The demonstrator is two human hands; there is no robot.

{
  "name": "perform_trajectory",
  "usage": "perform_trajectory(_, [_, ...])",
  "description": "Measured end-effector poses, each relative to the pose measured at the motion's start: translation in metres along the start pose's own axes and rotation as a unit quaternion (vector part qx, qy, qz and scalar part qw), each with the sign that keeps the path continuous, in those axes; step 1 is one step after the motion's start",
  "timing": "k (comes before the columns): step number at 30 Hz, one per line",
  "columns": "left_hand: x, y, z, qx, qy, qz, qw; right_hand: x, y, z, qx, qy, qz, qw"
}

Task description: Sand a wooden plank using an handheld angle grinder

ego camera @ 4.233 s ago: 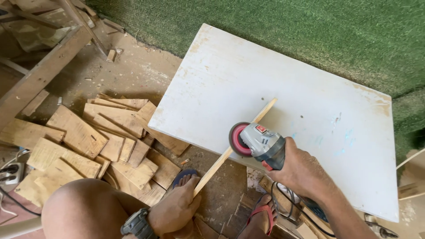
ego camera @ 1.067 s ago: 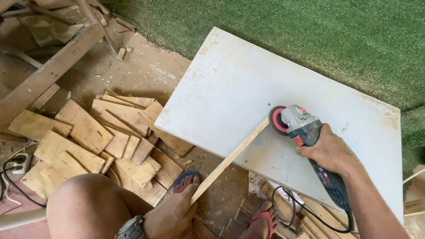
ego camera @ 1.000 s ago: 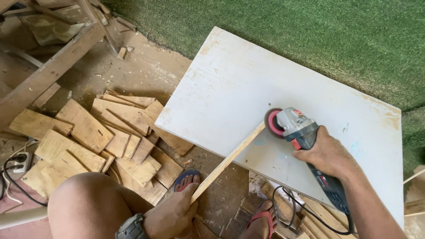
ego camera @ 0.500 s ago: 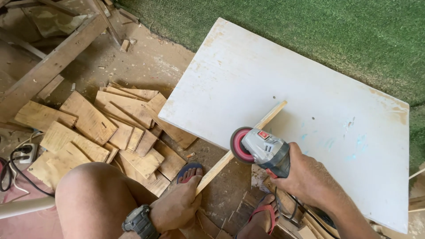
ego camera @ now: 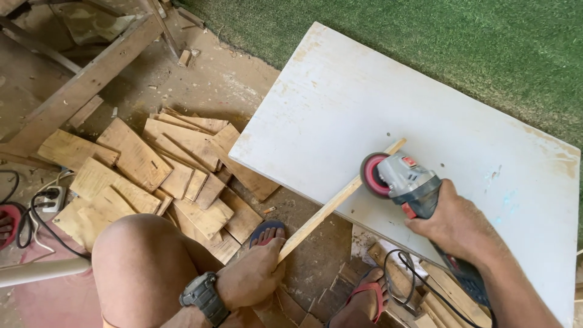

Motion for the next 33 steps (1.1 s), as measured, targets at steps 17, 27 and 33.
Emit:
perform_trajectory(17, [-0.01,0.0,-0.008,-0.024,0.013,-0.031,0.999,-0.034,-0.055,0.047,-0.065,0.047,0.072,0.994])
perform_trajectory(27, [0.011,0.007,0.005,-0.021,0.024,-0.026,0.999,-0.035,-0.054,0.053,-0.105,0.041,0.027,0.993])
perform_trajectory(33, [0.002,-0.005,-0.003,-0.018,0.031,-0.032,0.999,-0.04,-0.068,0.05,-0.075,0.061,0.103,0.99])
Point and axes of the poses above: each hand's wrist, its own z-axis away from the middle knuckle, its own y-axis out of the back of the hand, x = y × z, the point moved 7 cm from there along -z, towards the middle knuckle, and after that the axes turned 15 degrees about -x, right-handed, at the moved point
